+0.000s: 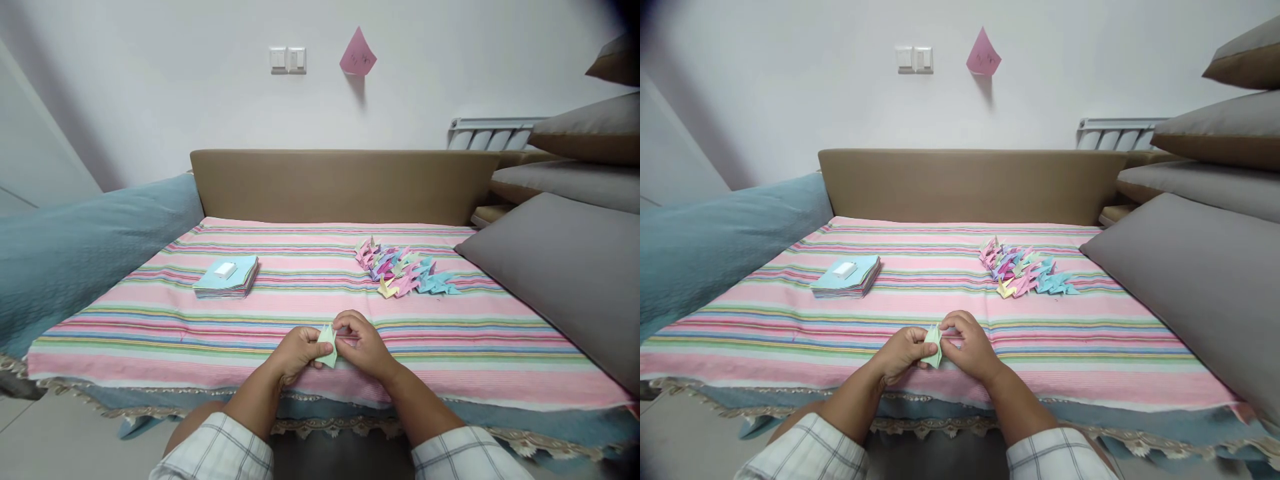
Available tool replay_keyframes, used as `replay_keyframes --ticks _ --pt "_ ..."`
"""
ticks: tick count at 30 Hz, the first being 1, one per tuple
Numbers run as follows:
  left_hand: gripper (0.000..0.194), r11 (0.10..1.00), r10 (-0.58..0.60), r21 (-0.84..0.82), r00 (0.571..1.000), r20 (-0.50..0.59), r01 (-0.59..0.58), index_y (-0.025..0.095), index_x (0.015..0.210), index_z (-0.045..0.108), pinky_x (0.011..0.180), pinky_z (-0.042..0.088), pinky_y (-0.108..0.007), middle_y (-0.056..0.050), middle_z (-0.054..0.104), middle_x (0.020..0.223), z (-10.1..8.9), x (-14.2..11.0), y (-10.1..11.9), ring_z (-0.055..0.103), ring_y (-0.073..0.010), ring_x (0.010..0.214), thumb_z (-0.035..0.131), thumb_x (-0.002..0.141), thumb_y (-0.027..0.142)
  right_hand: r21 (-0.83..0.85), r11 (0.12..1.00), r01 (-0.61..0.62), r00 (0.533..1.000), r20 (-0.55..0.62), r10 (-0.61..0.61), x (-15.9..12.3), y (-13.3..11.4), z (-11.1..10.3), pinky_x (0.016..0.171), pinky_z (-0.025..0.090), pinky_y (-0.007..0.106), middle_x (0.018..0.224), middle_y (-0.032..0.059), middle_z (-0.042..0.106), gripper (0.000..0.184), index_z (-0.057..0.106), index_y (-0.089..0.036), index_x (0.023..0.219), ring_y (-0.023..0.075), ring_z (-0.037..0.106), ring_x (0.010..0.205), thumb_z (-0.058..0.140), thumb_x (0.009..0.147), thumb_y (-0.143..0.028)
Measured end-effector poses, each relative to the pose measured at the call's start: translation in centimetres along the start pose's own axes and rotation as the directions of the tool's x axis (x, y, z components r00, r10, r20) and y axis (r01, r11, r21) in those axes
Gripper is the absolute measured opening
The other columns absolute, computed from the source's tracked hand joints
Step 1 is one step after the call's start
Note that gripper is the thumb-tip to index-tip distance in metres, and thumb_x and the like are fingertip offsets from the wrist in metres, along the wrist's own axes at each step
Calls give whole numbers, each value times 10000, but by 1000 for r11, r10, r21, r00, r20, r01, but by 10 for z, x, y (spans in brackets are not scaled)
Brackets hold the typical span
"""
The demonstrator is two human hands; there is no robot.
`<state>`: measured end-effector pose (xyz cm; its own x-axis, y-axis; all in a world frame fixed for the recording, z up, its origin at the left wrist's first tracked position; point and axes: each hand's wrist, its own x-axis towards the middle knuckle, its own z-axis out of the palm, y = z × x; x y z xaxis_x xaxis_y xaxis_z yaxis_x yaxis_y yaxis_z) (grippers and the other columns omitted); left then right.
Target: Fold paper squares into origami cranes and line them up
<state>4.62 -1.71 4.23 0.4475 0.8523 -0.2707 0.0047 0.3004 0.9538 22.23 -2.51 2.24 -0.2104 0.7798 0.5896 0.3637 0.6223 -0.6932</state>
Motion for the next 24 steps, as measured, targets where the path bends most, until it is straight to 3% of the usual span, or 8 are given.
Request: replay_keyframes --ticks 4,12,17,24 --pt "392 999 -22 37 1000 4 21 107 611 670 502 435 -204 7 575 558 0 0 1 513 -98 531 843 424 406 -32 998 61 998 33 -60 0 0 -3 790 447 322 892 45 589 144 559 -212 766 178 553 870 580 683 -95" --pt "391 998 -5 57 1000 -20 6 107 629 675 502 419 -200 8 564 560 -1 3 -2 507 -96 544 834 449 416 -84 989 125 992 41 -122 0 0 -5 722 453 285 806 32 599 146 609 -208 782 155 568 786 568 721 -82" --pt "399 1000 15 -22 996 -89 -17 113 717 717 524 402 -188 -15 615 614 3 5 -5 523 -99 579 833 469 403 -119 990 77 996 -36 -82 -1 0 1 647 436 261 752 28 578 67 587 -195 741 143 553 714 565 766 -138" --pt "386 987 51 -141 981 -186 -78 132 729 714 528 390 -189 -9 625 637 7 7 -8 519 -96 580 843 462 379 -57 998 -28 1000 -14 27 -4 2 4 595 433 245 730 28 591 76 612 -188 826 132 545 649 549 813 -229"
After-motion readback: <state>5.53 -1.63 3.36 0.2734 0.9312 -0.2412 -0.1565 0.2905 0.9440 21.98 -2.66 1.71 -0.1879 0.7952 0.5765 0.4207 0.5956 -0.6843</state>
